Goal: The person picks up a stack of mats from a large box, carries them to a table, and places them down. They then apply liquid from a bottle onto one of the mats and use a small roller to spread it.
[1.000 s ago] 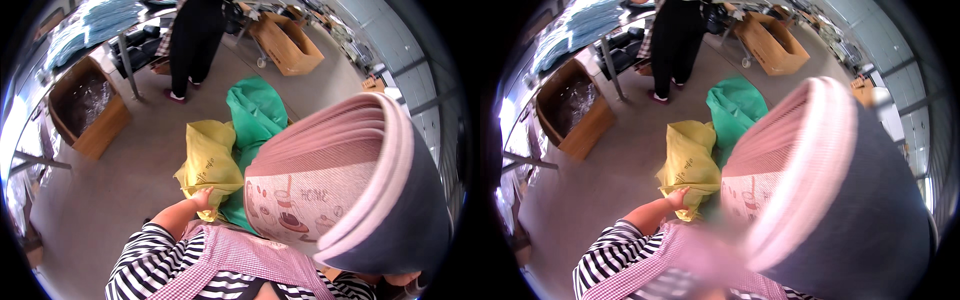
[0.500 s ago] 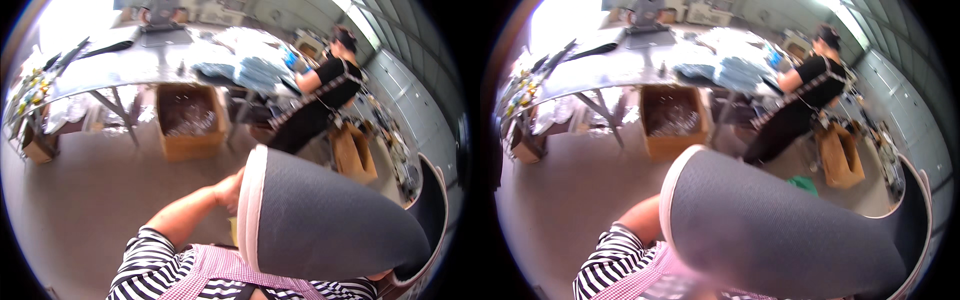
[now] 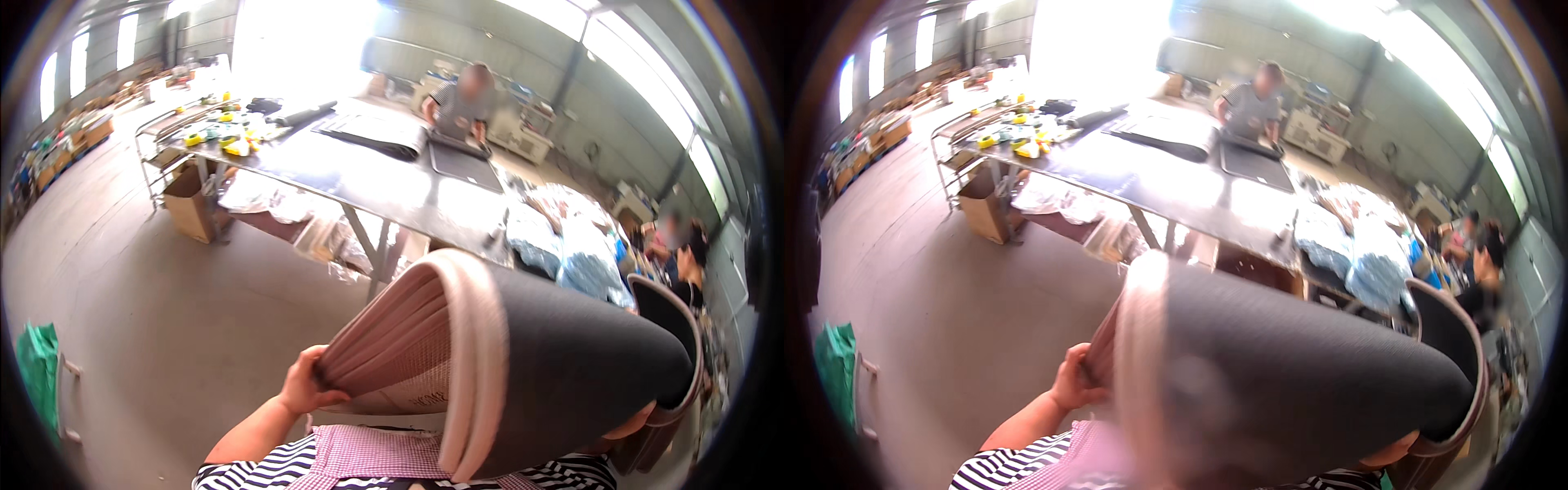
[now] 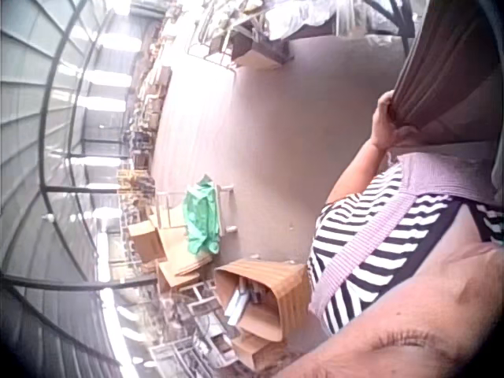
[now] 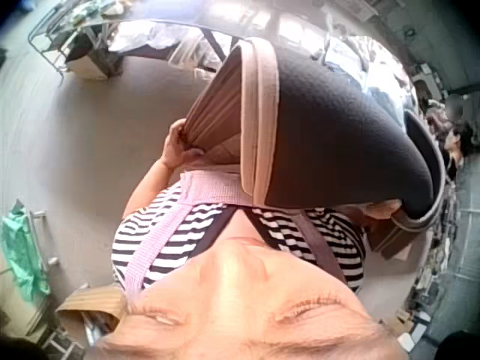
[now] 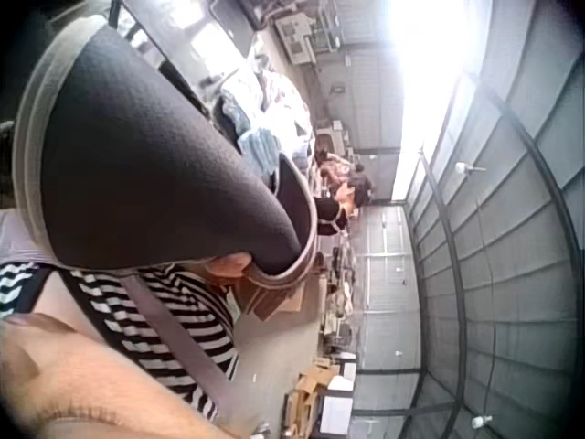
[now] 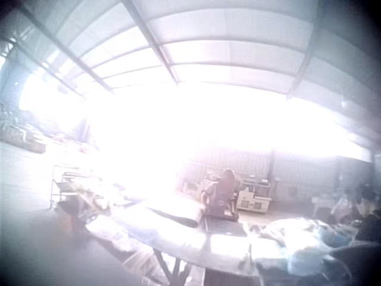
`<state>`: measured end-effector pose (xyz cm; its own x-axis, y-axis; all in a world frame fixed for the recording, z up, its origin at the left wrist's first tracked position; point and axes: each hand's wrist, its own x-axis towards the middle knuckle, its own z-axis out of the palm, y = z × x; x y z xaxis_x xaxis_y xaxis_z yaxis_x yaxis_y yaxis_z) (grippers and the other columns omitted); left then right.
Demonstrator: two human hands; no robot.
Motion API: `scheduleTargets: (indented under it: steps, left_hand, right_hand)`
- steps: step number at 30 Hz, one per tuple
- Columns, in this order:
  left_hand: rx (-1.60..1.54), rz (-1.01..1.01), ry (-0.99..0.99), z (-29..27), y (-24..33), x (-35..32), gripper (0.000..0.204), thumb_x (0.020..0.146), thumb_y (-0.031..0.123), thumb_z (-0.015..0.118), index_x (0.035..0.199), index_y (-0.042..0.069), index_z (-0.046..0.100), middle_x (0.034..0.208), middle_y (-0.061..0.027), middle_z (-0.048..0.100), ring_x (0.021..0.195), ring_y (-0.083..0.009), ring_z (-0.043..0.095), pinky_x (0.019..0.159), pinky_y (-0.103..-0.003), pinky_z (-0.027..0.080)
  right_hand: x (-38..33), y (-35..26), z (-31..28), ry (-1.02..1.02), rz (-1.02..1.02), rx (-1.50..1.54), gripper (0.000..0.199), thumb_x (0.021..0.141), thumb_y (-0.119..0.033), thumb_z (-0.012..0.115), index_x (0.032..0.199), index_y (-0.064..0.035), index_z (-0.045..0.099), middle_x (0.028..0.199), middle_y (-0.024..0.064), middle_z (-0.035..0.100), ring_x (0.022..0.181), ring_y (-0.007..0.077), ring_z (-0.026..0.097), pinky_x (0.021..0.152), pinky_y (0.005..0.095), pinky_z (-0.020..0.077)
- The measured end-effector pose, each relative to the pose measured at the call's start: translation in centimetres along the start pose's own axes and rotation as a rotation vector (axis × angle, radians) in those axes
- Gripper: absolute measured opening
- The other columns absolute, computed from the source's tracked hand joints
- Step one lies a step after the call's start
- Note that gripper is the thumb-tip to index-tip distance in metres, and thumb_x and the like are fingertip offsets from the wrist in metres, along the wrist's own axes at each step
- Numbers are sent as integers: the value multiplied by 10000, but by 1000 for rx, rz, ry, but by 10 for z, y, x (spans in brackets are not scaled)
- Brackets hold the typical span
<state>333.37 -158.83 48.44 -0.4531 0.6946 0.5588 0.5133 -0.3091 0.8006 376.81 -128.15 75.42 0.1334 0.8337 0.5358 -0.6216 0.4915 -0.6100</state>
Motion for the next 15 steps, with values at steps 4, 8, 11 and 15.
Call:
scheduleTargets:
  steps: [4, 8, 11, 15]
  left_hand:
    - [422, -145, 210, -82, -36, -25, 900, 580, 322, 965, 1308, 105, 481, 1166, -149, 666, 1033, -351, 672, 861, -417, 551]
    - [468, -488, 291, -113, -59, -9, 617, 603, 327, 943, 1066, 81, 618, 942, -144, 723, 875, -343, 710, 776, -407, 569]
    - [380, -540, 396, -153, -84, 61, 450, 620, 281, 930, 857, 63, 616, 857, -157, 716, 832, -324, 712, 734, -401, 562]
    - [683, -205, 329, -243, -103, 199, 406, 652, 262, 881, 873, 67, 603, 837, -180, 683, 821, -381, 679, 698, -451, 547]
  right_hand:
    - [26, 88, 102, -127, 164, 147, 402, 927, -177, 598, 1292, -11, 569, 1393, 170, 518, 1335, 318, 403, 1141, 483, 264]
    - [54, 176, 194, -192, 265, 280, 418, 930, -182, 595, 1312, -15, 559, 1418, 171, 505, 1363, 325, 388, 1163, 493, 248]
    - [88, 236, 259, -216, 287, 365, 430, 933, -186, 593, 1327, -17, 551, 1436, 172, 496, 1383, 330, 376, 1180, 500, 236]
    - [155, 347, 318, -175, 350, 562, 447, 936, -191, 589, 1347, -21, 541, 1460, 173, 484, 1411, 337, 360, 1202, 510, 219]
